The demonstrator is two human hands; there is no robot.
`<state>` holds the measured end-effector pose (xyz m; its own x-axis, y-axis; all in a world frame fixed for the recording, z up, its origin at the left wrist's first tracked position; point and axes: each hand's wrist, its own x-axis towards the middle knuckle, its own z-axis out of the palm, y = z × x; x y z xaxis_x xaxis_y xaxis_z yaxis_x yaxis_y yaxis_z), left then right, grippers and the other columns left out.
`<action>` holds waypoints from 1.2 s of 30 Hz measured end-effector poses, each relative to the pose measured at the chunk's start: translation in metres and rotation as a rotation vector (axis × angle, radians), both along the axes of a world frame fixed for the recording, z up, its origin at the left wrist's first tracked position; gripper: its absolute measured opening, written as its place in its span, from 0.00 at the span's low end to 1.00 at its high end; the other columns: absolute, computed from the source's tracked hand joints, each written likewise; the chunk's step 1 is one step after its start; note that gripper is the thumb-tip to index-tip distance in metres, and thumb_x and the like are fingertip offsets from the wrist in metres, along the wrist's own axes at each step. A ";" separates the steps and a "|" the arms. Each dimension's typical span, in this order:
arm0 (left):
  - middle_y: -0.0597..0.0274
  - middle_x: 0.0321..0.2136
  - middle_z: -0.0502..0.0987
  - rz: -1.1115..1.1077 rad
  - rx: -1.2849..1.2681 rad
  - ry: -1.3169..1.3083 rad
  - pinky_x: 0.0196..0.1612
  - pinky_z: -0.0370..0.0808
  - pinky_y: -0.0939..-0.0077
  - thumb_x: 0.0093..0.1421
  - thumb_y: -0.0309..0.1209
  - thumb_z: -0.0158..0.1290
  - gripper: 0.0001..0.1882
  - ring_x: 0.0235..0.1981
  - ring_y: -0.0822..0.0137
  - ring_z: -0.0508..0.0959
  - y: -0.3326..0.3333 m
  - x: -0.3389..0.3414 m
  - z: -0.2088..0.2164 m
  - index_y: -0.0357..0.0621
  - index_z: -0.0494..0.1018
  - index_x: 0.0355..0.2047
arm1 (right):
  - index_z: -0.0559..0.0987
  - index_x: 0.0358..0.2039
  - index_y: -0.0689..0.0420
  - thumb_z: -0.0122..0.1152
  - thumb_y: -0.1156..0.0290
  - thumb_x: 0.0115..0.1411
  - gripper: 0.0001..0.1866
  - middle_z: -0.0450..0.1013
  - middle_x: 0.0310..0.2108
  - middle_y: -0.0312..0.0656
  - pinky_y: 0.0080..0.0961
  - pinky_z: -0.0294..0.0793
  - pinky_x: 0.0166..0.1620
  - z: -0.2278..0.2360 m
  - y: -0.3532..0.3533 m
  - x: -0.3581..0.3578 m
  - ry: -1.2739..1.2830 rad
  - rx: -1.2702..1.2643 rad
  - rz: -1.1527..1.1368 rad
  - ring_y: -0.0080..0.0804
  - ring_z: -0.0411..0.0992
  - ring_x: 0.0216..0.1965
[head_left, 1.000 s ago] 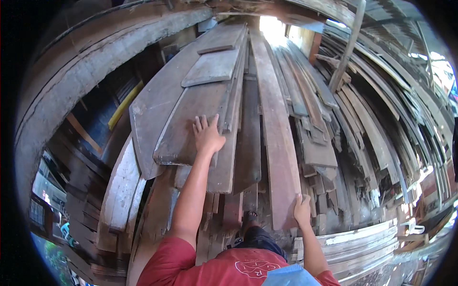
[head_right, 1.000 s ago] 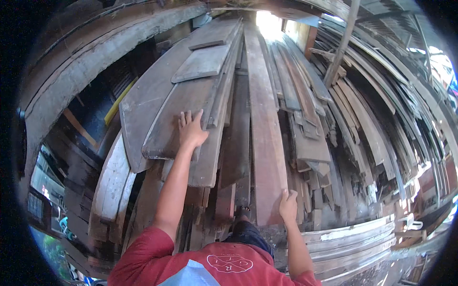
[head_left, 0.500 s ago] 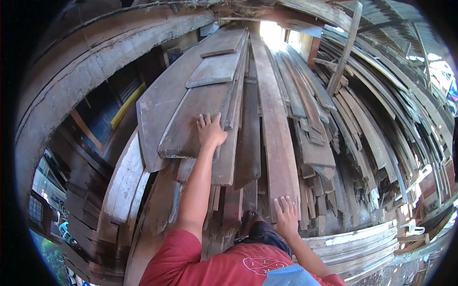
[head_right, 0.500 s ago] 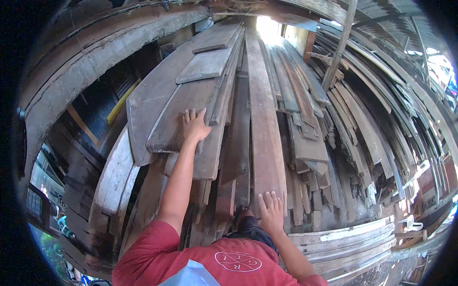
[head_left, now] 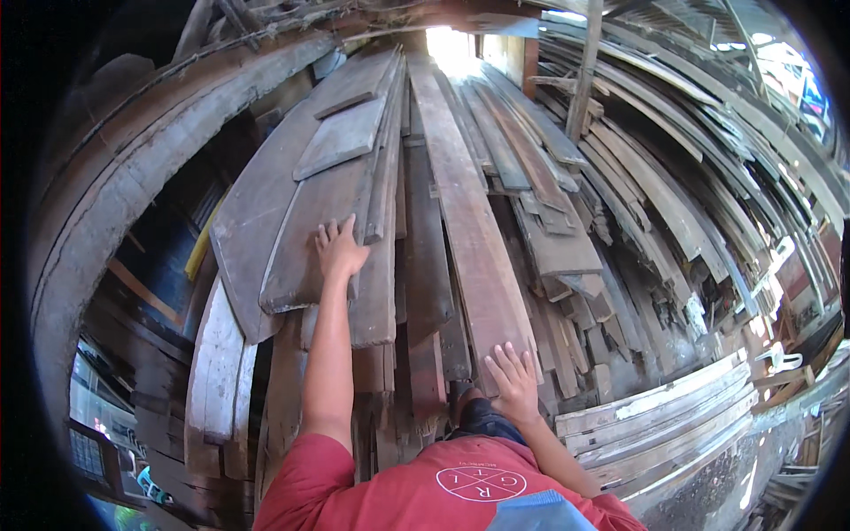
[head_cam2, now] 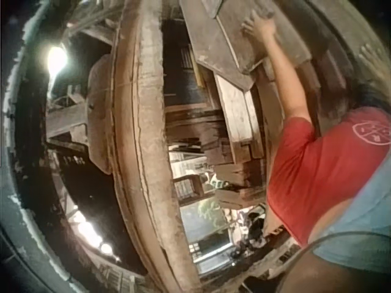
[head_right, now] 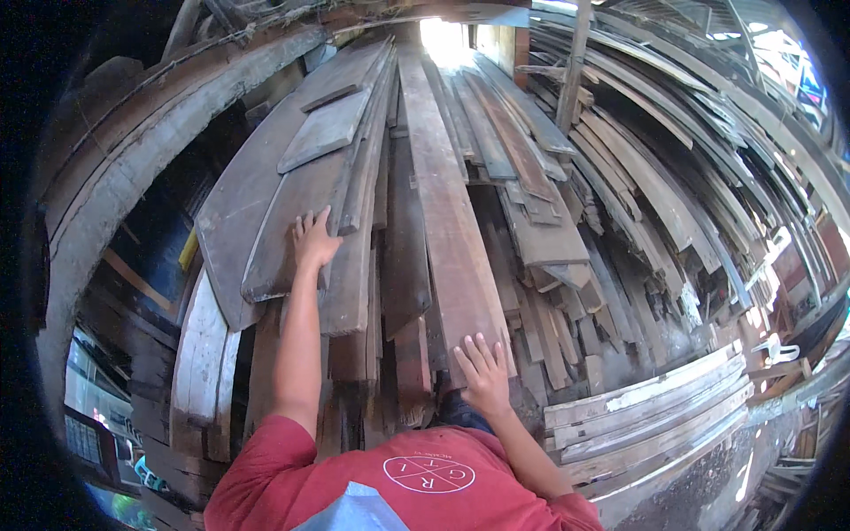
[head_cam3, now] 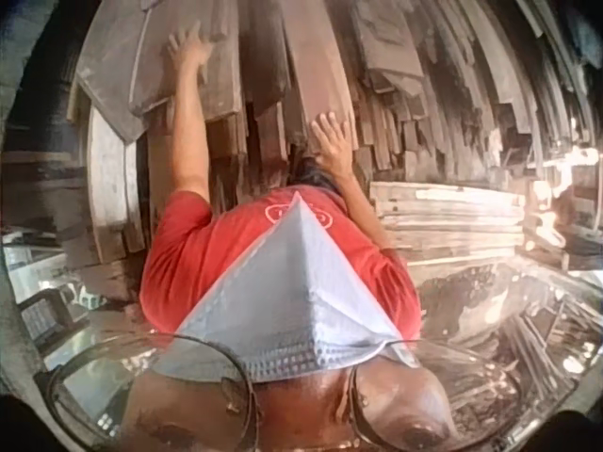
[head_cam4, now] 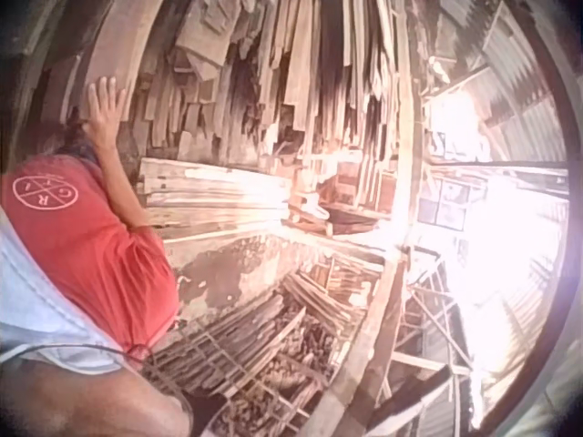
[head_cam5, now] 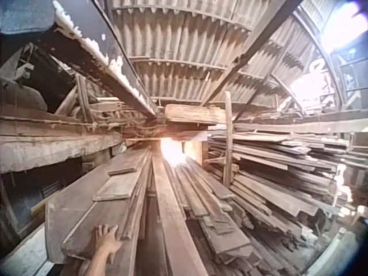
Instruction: The person moves various wooden boards and planks one by one from a large stack, turning some over and placing them back or shifting them to look at parts underneath.
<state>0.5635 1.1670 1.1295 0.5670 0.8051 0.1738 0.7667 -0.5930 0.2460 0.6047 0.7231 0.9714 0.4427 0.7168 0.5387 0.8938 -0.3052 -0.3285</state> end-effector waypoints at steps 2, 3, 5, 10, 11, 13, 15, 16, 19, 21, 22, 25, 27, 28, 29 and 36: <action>0.49 0.79 0.53 -0.012 -0.014 0.005 0.81 0.43 0.47 0.60 0.45 0.65 0.47 0.81 0.42 0.46 -0.004 0.007 -0.001 0.65 0.58 0.78 | 0.79 0.63 0.53 0.69 0.73 0.42 0.41 0.71 0.70 0.48 0.61 0.54 0.75 0.000 -0.005 0.001 0.010 0.048 0.010 0.48 0.63 0.75; 0.49 0.79 0.53 -0.008 -0.016 0.008 0.81 0.43 0.47 0.60 0.45 0.65 0.47 0.81 0.43 0.46 -0.004 0.006 0.000 0.65 0.57 0.78 | 0.80 0.63 0.53 0.69 0.73 0.42 0.41 0.71 0.69 0.48 0.61 0.54 0.75 0.000 -0.007 0.001 0.023 0.064 0.010 0.48 0.64 0.75; 0.49 0.79 0.53 -0.004 -0.010 0.021 0.81 0.43 0.46 0.60 0.45 0.65 0.48 0.81 0.42 0.46 -0.007 0.005 0.006 0.66 0.57 0.78 | 0.81 0.62 0.53 0.68 0.73 0.42 0.39 0.72 0.69 0.47 0.60 0.53 0.75 0.005 -0.016 0.003 0.042 0.092 0.009 0.48 0.64 0.74; 0.49 0.79 0.53 0.006 -0.016 0.022 0.81 0.43 0.46 0.60 0.43 0.65 0.48 0.81 0.42 0.45 -0.010 0.000 0.005 0.67 0.56 0.79 | 0.80 0.60 0.60 0.72 0.75 0.56 0.30 0.75 0.66 0.53 0.48 0.67 0.71 0.038 -0.036 -0.004 0.309 0.375 -0.033 0.52 0.71 0.70; 0.49 0.79 0.53 0.000 -0.008 0.022 0.81 0.44 0.46 0.61 0.43 0.65 0.48 0.81 0.42 0.45 -0.008 0.000 0.004 0.67 0.56 0.79 | 0.80 0.59 0.62 0.72 0.76 0.56 0.29 0.75 0.65 0.54 0.46 0.67 0.70 0.035 -0.040 -0.004 0.437 0.459 -0.078 0.51 0.72 0.68; 0.49 0.79 0.53 -0.008 -0.006 0.021 0.80 0.44 0.46 0.61 0.42 0.66 0.48 0.81 0.42 0.45 -0.009 0.003 0.003 0.67 0.56 0.79 | 0.79 0.58 0.64 0.71 0.77 0.57 0.27 0.76 0.64 0.56 0.44 0.68 0.69 0.030 -0.050 -0.005 0.696 0.628 -0.180 0.48 0.74 0.65; 0.49 0.79 0.53 -0.006 -0.014 0.021 0.80 0.44 0.46 0.61 0.42 0.65 0.48 0.81 0.42 0.45 -0.010 0.003 0.004 0.67 0.56 0.78 | 0.77 0.61 0.63 0.73 0.75 0.60 0.28 0.76 0.60 0.50 0.41 0.72 0.65 0.023 -0.065 0.012 0.763 0.796 -0.299 0.41 0.75 0.60; 0.49 0.79 0.53 -0.006 -0.011 0.023 0.80 0.44 0.46 0.61 0.42 0.65 0.48 0.81 0.42 0.45 -0.011 0.005 0.005 0.67 0.56 0.78 | 0.76 0.63 0.62 0.72 0.73 0.61 0.29 0.76 0.59 0.49 0.41 0.72 0.64 0.010 -0.069 0.022 0.917 0.969 -0.353 0.41 0.74 0.59; 0.49 0.79 0.53 0.004 -0.005 0.029 0.80 0.44 0.46 0.61 0.42 0.65 0.47 0.81 0.42 0.45 -0.009 0.003 0.006 0.66 0.56 0.78 | 0.72 0.67 0.59 0.72 0.64 0.65 0.33 0.74 0.59 0.46 0.44 0.73 0.63 -0.015 -0.094 0.064 1.286 1.238 -0.500 0.43 0.74 0.58; 0.49 0.79 0.53 0.008 -0.009 0.029 0.80 0.44 0.46 0.61 0.42 0.65 0.47 0.81 0.42 0.46 -0.006 -0.001 0.003 0.66 0.57 0.78 | 0.69 0.69 0.59 0.68 0.56 0.67 0.35 0.73 0.61 0.45 0.47 0.72 0.64 -0.029 -0.105 0.074 1.484 1.197 -0.692 0.44 0.73 0.59; 0.49 0.79 0.53 0.014 -0.011 0.036 0.80 0.44 0.46 0.61 0.42 0.65 0.47 0.80 0.42 0.46 -0.005 -0.005 0.003 0.66 0.57 0.78 | 0.68 0.69 0.59 0.65 0.51 0.69 0.36 0.72 0.63 0.45 0.49 0.71 0.64 -0.037 -0.107 0.072 1.564 1.105 -0.821 0.45 0.73 0.60; 0.50 0.79 0.53 -0.005 -0.008 0.007 0.80 0.44 0.46 0.61 0.42 0.65 0.47 0.80 0.41 0.46 -0.013 0.013 0.007 0.66 0.57 0.78 | 0.60 0.75 0.62 0.50 0.39 0.74 0.44 0.61 0.73 0.49 0.48 0.59 0.74 -0.125 -0.143 0.083 1.369 1.087 -0.854 0.48 0.62 0.72; 0.50 0.79 0.54 0.004 0.012 0.020 0.80 0.44 0.46 0.60 0.42 0.65 0.47 0.80 0.41 0.46 -0.011 0.005 0.005 0.66 0.57 0.78 | 0.57 0.77 0.65 0.43 0.38 0.76 0.45 0.53 0.78 0.53 0.46 0.51 0.78 -0.117 -0.142 0.060 1.146 0.925 -0.941 0.47 0.54 0.77; 0.49 0.79 0.54 0.007 0.010 0.020 0.80 0.45 0.46 0.60 0.42 0.65 0.47 0.80 0.41 0.46 -0.009 0.003 0.002 0.65 0.57 0.78 | 0.53 0.79 0.65 0.47 0.42 0.77 0.45 0.49 0.80 0.56 0.46 0.48 0.79 -0.097 -0.144 0.053 1.179 0.900 -0.977 0.50 0.49 0.79; 0.49 0.79 0.54 0.010 0.009 0.021 0.80 0.45 0.45 0.60 0.43 0.65 0.47 0.80 0.40 0.46 -0.006 0.000 0.000 0.65 0.57 0.78 | 0.53 0.78 0.65 0.49 0.43 0.77 0.45 0.50 0.79 0.57 0.46 0.48 0.79 -0.104 -0.144 0.049 1.006 0.824 -0.976 0.50 0.50 0.79; 0.48 0.78 0.55 -0.012 0.032 0.009 0.80 0.45 0.44 0.59 0.42 0.66 0.48 0.80 0.40 0.46 -0.007 0.002 -0.002 0.64 0.57 0.78 | 0.54 0.77 0.67 0.64 0.49 0.71 0.48 0.54 0.76 0.63 0.49 0.55 0.76 -0.107 -0.138 0.073 0.979 0.793 -1.001 0.55 0.55 0.76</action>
<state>0.5659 1.1603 1.1279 0.5783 0.7923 0.1944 0.7613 -0.6098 0.2203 0.6780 0.5850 0.8644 0.9192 -0.3666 -0.1435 -0.1891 -0.0917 -0.9777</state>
